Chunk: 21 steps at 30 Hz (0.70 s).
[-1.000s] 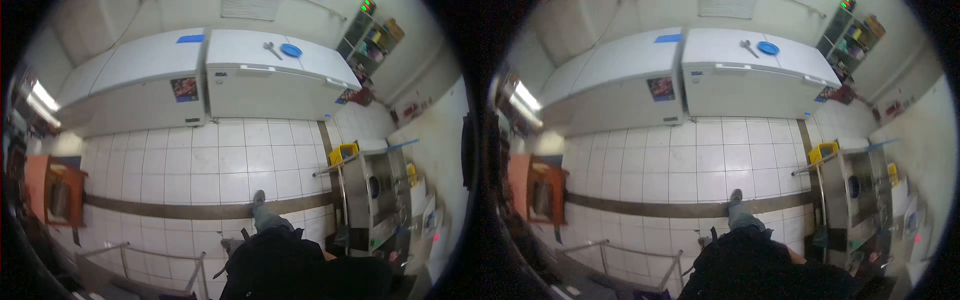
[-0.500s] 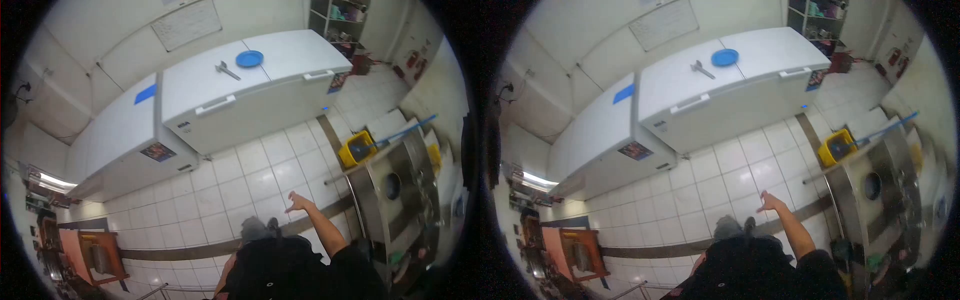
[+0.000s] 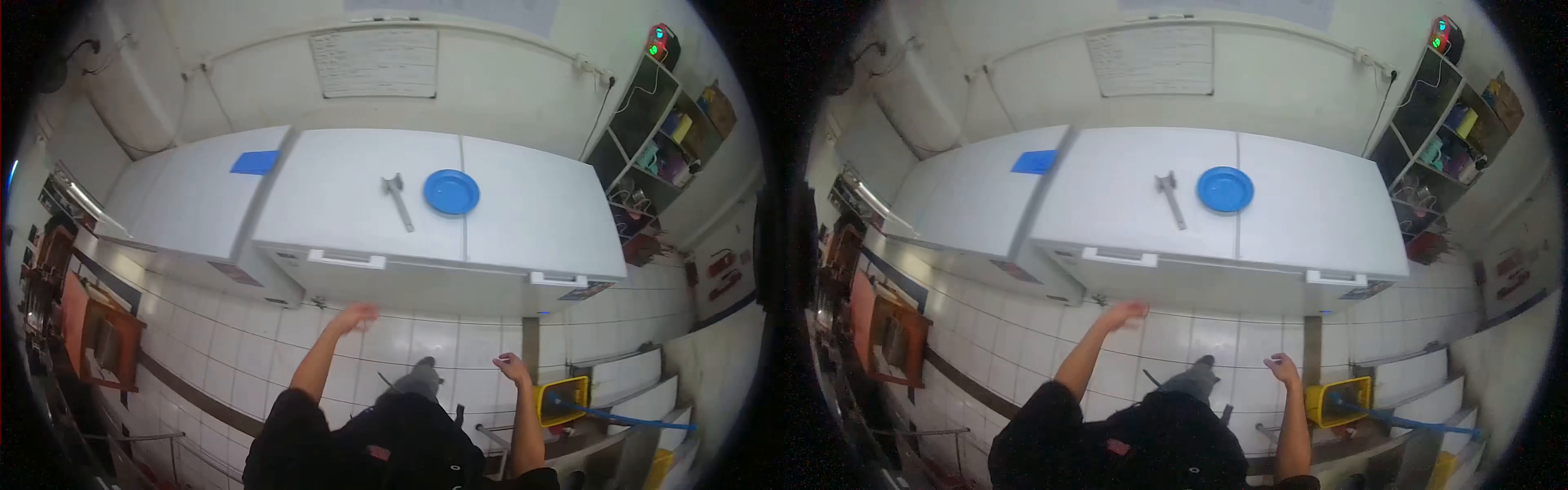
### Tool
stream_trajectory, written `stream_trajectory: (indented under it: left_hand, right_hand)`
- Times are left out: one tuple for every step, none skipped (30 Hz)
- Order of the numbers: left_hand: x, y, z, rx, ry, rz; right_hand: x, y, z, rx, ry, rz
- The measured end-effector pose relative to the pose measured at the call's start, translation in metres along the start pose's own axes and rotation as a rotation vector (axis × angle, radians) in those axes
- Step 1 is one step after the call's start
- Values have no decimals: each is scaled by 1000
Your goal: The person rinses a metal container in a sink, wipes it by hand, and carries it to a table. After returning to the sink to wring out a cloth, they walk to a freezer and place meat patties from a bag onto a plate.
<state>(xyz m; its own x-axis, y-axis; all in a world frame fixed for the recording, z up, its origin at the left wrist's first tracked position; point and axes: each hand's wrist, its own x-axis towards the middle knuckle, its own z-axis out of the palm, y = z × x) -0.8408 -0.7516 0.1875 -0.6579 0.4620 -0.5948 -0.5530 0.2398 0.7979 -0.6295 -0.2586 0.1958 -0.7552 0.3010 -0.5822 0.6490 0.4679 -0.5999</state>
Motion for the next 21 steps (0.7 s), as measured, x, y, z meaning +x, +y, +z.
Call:
stream_trajectory:
  left_hand:
    - [41, 55, 30, -66, -41, 32]
    - [98, 88, 50, -218, -49, 98]
    - [139, 129, 76, -352, 0, 115]
    - [188, 157, 91, -511, 15, 53]
    - [234, 175, 105, -672, 36, -14]
    - [257, 197, 126, -736, 174, 9]
    - [276, 215, 144, -792, 318, 31]
    - [300, 224, 154, -892, 377, 19]
    - [322, 227, 163, -993, 438, 7]
    - [339, 224, 173, -1097, 501, -4]
    - [355, 219, 175, -1084, 469, 41]
    - [369, 213, 172, -1075, 438, 91]
    - [383, 211, 170, -1074, 408, 151]
    - [397, 215, 167, -1094, 482, 321]
    - [405, 220, 160, -1091, 554, 486]
    - [405, 214, 150, -1041, 659, 513]
    - [403, 210, 142, -986, 766, 533]
    - [391, 212, 131, -896, 900, 429]
    - [378, 214, 125, -790, 977, 415]
    - [367, 216, 123, -682, 1041, 403]
    - [353, 211, 116, -673, 975, 286]
  right_hand:
    - [20, 7, -27, -6, -6, 8]
    - [40, 6, -50, -5, 84, -37]
    - [55, 5, -70, -4, 167, -82]
    - [67, 8, -87, -4, 243, -121]
    - [97, 24, -102, -4, 248, -183]
    - [121, 29, -115, -39, 313, -219]
    - [144, 26, -126, -70, 374, -255]
    - [154, 11, -139, -130, 413, -284]
    - [158, -10, -151, -192, 451, -312]
    - [174, -15, -159, -301, 462, -382]
    - [194, -19, -170, -411, 475, -463]
    - [212, -15, -181, -523, 486, -552]
    - [240, 2, -182, -628, 468, -641]
    - [254, 2, -195, -632, 421, -619]
    - [260, -5, -197, -622, 374, -587]
    - [258, -4, -194, -613, 315, -539]
    - [240, -31, -207, -637, 327, -599]
    - [248, -31, -210, -647, 224, -540]
    - [261, -24, -211, -658, 130, -479]
    - [274, -16, -213, -670, 42, -415]
    - [286, -12, -214, -822, -51, -430]
